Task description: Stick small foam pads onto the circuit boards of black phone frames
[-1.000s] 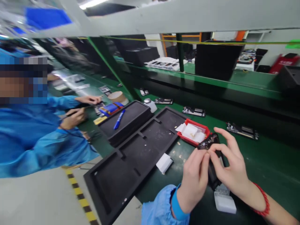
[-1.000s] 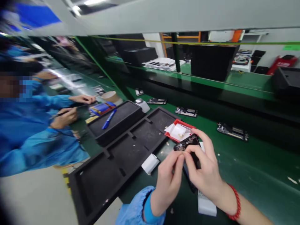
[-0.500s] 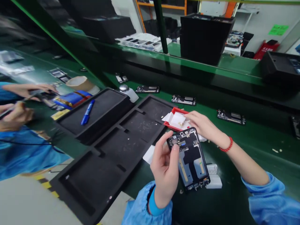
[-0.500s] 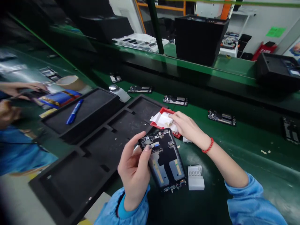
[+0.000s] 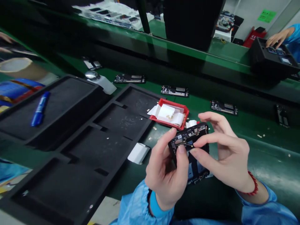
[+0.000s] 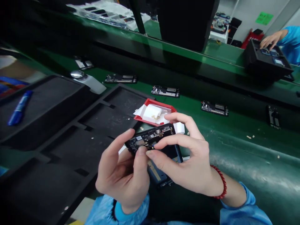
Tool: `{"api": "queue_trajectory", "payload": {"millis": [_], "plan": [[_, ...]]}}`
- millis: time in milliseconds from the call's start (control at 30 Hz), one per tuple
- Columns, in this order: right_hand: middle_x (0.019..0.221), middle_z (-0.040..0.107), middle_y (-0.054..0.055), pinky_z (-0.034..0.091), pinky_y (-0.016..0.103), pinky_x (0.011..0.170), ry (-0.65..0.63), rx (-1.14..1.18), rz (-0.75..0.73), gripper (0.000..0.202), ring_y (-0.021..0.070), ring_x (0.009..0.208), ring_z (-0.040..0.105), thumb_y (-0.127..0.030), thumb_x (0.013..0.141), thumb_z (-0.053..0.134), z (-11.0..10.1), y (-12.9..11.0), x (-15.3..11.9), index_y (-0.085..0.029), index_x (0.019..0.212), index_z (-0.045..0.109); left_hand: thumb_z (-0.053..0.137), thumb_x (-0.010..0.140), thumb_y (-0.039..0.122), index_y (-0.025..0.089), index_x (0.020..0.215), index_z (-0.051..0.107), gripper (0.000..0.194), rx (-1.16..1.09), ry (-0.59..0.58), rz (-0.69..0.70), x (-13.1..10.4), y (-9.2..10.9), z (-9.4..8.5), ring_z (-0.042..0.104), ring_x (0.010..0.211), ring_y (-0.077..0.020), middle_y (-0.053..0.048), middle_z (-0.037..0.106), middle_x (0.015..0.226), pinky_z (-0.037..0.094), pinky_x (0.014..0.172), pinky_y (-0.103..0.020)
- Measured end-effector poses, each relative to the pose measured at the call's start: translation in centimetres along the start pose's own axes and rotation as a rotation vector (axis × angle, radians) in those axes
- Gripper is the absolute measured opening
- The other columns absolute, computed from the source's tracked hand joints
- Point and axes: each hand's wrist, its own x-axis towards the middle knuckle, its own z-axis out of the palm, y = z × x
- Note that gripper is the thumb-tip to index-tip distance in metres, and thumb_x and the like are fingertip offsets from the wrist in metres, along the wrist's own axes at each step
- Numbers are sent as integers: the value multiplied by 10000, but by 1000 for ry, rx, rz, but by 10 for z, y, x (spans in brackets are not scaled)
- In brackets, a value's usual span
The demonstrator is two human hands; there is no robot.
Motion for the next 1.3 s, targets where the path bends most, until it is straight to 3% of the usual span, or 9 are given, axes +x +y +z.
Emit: {"api": "queue_trajectory", "payload": {"millis": [367,733,933,1300], "plan": [[1267,647,53,548,374,1023,79,-24,-37,145,211,1189,640,-87,824,776,9,-1,-1,-222,811,728,662,966,173,352,1306,688,385,19,60,-69,0,12,3,804,831,-158,7,804,1099,697,743,-238],[1216,643,75,597,379,934,97,86,-28,160,201,1092,674,-41,823,750,13,-4,2,-198,805,725,704,845,30,228,1294,707,490,27,140,26,2,9,8,787,693,-147,-14,829,1020,644,617,-195],[1191,658,80,629,403,871,127,82,-6,180,228,1059,690,-34,813,737,15,-7,2,-212,790,722,744,796,22,219,1304,701,546,26,103,27,4,12,8,787,668,-159,-13,831,998,655,618,-204],[1231,671,125,624,416,939,141,104,-27,165,237,1072,722,-19,840,718,13,-10,-2,-175,865,769,747,766,0,216,1253,719,533,76,83,-10,7,16,9,784,648,-159,-9,831,996,664,605,-214]]}}
